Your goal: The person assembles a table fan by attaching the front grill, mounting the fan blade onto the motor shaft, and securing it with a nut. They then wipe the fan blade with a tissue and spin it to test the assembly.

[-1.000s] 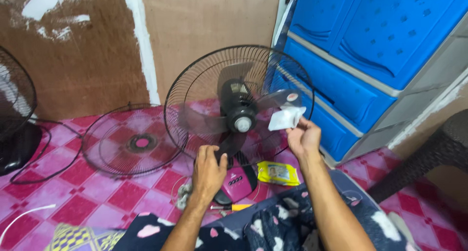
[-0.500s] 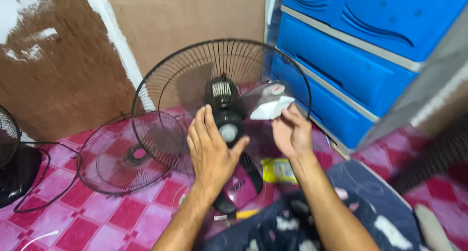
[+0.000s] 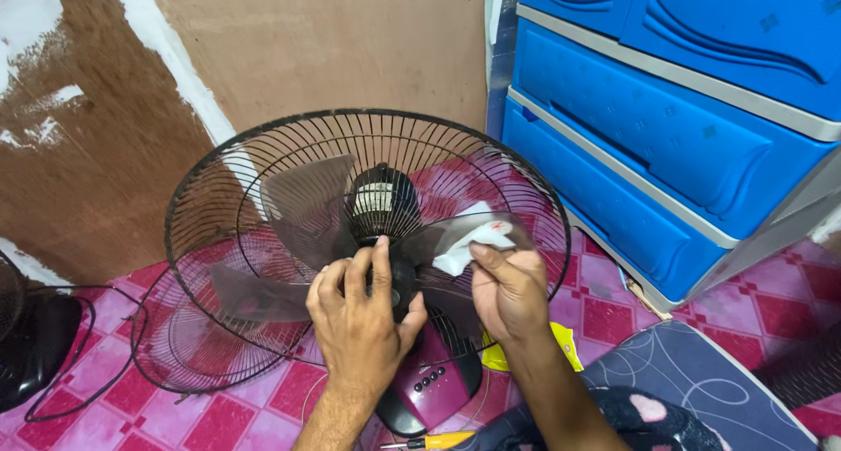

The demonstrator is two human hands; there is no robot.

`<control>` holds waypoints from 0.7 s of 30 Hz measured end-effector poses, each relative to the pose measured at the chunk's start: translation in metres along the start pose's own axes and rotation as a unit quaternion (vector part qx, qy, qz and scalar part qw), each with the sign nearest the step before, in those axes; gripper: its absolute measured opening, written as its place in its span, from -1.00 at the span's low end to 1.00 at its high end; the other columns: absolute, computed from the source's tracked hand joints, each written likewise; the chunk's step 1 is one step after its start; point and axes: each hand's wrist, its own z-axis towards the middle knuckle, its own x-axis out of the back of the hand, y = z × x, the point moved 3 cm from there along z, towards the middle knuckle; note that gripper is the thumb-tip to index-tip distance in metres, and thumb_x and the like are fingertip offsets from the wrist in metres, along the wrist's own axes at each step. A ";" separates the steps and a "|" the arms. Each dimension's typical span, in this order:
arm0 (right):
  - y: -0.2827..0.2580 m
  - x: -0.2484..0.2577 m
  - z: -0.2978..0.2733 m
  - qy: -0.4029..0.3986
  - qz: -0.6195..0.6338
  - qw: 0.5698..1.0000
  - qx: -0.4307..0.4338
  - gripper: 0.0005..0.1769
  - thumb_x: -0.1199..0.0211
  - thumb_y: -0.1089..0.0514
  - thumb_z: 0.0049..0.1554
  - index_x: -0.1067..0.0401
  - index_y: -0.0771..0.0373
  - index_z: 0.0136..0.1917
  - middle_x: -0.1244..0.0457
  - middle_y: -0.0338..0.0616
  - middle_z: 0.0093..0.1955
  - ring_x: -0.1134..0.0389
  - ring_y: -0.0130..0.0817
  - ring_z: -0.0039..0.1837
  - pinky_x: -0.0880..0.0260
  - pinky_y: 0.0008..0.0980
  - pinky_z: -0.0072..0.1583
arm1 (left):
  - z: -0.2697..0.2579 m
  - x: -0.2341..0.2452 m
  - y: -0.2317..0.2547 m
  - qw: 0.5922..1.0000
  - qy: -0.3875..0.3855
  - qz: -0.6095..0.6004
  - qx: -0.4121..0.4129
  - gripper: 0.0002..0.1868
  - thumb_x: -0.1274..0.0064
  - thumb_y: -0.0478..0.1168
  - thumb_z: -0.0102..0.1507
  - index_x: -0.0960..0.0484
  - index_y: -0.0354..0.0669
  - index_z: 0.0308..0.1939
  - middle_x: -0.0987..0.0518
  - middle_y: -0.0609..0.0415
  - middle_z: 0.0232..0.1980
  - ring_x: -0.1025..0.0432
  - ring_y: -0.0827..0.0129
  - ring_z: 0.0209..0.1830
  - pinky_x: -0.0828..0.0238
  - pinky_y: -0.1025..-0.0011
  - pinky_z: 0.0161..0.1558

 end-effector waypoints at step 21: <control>-0.030 0.020 -0.040 0.119 0.070 0.990 0.027 -0.72 -0.02 0.27 0.42 -0.28 0.36 0.37 -0.26 -0.04 0.24 -0.26 -0.17 0.32 -0.18 -0.04 0.42 | -0.002 -0.001 -0.009 0.990 0.042 -0.098 0.087 0.03 -0.37 0.04 -0.04 -0.33 -0.35 0.42 -0.35 -0.07 0.25 -0.18 -0.06 0.10 -0.15 -0.03 0.20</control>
